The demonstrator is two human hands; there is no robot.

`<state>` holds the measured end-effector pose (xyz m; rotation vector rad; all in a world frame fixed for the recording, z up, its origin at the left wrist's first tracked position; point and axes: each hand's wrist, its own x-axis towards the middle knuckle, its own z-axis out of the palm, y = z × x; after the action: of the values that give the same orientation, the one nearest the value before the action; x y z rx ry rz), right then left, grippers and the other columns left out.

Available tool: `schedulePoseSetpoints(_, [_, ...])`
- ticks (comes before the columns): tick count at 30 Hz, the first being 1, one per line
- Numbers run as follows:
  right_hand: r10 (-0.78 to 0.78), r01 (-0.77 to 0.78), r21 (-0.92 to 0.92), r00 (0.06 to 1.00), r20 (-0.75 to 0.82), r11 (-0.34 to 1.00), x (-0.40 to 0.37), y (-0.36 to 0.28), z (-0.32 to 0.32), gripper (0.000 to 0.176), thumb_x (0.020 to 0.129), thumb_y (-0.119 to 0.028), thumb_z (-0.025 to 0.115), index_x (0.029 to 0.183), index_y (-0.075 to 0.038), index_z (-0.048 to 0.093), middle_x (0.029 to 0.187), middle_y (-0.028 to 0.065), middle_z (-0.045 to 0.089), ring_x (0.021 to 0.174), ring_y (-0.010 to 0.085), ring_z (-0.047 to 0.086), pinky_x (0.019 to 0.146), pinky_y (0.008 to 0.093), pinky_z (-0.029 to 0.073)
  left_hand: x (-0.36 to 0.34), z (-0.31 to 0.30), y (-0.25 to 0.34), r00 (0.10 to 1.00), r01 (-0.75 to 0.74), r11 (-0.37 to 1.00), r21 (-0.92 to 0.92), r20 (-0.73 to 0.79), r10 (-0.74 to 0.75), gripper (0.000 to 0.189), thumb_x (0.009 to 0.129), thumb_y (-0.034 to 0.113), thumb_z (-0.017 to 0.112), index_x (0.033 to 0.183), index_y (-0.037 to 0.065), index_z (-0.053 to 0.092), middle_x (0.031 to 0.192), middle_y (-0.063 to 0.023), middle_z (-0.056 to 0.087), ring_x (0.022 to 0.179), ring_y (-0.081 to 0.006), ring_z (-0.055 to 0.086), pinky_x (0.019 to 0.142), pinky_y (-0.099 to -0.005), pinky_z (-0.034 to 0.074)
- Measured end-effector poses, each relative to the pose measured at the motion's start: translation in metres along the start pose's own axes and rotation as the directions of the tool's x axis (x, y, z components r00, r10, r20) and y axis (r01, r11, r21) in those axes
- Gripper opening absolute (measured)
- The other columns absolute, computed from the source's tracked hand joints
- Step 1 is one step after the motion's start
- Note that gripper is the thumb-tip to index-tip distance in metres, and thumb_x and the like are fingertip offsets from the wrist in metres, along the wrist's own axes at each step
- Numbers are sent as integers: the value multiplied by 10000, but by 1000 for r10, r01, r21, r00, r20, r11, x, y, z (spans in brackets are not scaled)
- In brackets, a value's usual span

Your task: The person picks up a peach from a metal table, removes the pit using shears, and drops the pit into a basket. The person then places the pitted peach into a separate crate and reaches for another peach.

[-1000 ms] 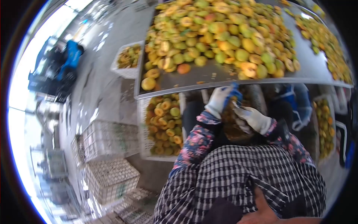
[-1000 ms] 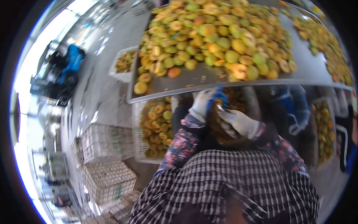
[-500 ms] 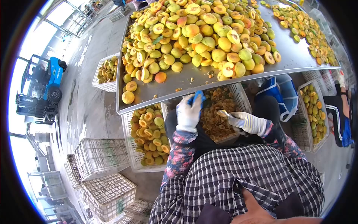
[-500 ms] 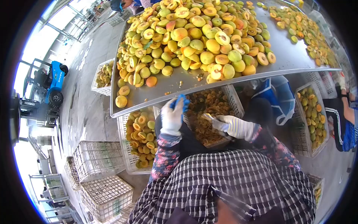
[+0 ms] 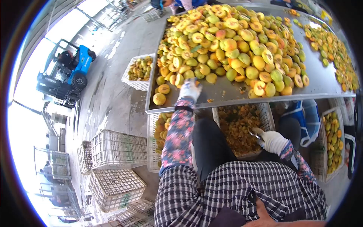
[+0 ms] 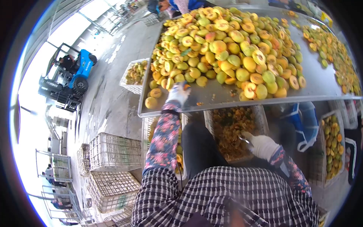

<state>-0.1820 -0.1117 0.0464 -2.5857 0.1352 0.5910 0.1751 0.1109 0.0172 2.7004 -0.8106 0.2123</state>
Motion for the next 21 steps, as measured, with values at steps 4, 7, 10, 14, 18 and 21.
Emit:
schedulePoseSetpoints(4, [-56,58,65,998,-40,996,-5,1,4,419,940,-321,485,1322,-157,433,843,249,660,812,452,632,728,532,487,28,28,2,928,48,967,252,348,-136,482,860,311,578,1303,121,553,1358,-232,511,1231,-360,534,1000,-458,473])
schedulePoseSetpoints(7, [-63,64,24,998,-18,998,-8,1,7,435,926,-335,513,1311,-147,435,827,266,655,788,459,634,715,529,497,36,56,-6,927,201,964,173,284,-244,492,844,220,577,1327,133,542,1458,-260,386,1223,-373,542,1008,-415,473])
schedulePoseSetpoints(10, [-122,123,20,992,-28,992,-3,4,8,433,914,-301,527,1305,-137,440,826,273,653,786,462,634,717,529,498,18,35,2,916,273,957,98,278,-290,559,766,248,717,1296,160,564,1399,-243,447,1180,-363,568,990,-412,484])
schedulePoseSetpoints(14, [-134,139,64,988,-78,988,0,-2,8,456,898,-248,526,1317,-94,432,844,279,654,802,464,633,729,527,497,-3,22,1,938,346,897,-275,68,-340,494,780,237,692,1235,77,588,1289,-215,558,1132,-377,592,976,-387,482])
schedulePoseSetpoints(18, [-146,174,136,970,-192,975,4,-5,5,425,870,-237,582,1218,-20,467,843,264,649,817,460,626,716,507,490,-28,2,18,974,215,-661,-719,205,94,253,924,180,578,1135,42,596,907,-30,611,787,-163,591,693,-312,510])
schedulePoseSetpoints(21, [-198,295,243,913,-358,924,10,-22,-9,355,898,-263,620,1126,-26,488,806,256,630,781,458,612,671,495,473,-65,-28,70,938,299,-711,-636,334,96,400,958,350,542,1241,68,573,1097,-122,640,1004,-272,642,859,-469,558])
